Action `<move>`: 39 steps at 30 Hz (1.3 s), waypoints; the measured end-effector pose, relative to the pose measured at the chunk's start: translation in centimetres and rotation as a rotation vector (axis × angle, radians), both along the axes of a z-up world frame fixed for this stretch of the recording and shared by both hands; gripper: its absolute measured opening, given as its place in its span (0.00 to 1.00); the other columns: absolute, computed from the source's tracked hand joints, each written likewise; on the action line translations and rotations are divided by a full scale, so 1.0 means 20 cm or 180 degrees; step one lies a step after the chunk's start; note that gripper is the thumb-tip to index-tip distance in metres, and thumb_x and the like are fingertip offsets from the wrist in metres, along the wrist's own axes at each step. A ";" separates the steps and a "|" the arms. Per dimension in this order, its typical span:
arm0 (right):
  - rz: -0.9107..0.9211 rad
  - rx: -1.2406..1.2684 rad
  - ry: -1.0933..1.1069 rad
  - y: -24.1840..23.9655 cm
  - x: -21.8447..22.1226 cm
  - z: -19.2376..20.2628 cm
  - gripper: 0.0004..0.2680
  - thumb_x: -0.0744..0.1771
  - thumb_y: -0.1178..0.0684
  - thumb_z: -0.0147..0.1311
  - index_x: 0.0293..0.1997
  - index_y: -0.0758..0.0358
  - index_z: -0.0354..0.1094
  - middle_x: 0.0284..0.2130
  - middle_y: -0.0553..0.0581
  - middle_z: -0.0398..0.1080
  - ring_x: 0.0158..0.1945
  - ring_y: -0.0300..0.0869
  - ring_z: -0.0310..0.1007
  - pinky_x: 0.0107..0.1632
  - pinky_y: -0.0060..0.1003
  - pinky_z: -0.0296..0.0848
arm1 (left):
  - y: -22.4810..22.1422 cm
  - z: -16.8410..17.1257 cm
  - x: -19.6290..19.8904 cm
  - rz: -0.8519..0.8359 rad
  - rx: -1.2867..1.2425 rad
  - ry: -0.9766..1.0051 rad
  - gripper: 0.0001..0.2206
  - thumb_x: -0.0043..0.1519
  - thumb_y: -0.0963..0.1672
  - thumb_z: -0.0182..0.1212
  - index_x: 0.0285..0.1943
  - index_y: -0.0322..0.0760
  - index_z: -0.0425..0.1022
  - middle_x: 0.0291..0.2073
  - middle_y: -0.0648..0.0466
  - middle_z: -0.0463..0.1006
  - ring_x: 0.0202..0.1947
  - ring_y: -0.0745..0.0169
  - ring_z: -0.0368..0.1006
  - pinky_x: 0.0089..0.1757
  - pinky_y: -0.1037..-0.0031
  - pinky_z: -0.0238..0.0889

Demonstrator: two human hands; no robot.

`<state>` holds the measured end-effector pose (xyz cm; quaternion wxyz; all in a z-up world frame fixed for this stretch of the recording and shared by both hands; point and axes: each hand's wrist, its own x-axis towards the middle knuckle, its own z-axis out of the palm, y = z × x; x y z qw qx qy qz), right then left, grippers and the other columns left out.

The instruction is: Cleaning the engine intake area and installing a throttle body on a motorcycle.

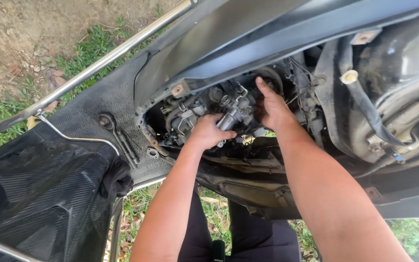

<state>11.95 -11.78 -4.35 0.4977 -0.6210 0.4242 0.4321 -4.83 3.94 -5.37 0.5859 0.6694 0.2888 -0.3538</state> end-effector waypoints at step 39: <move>0.0111 0.0133 -0.0053 -0.11 -0.04 -0.12 0.19 0.68 0.30 0.65 0.51 0.56 0.79 0.42 0.53 0.80 0.49 0.51 0.84 0.55 0.50 0.85 | 0.08 0.11 0.24 -0.0552 -0.0056 0.0118 0.29 0.53 0.56 0.75 0.61 0.41 0.84 0.53 0.42 0.88 0.60 0.36 0.82 0.57 0.49 0.78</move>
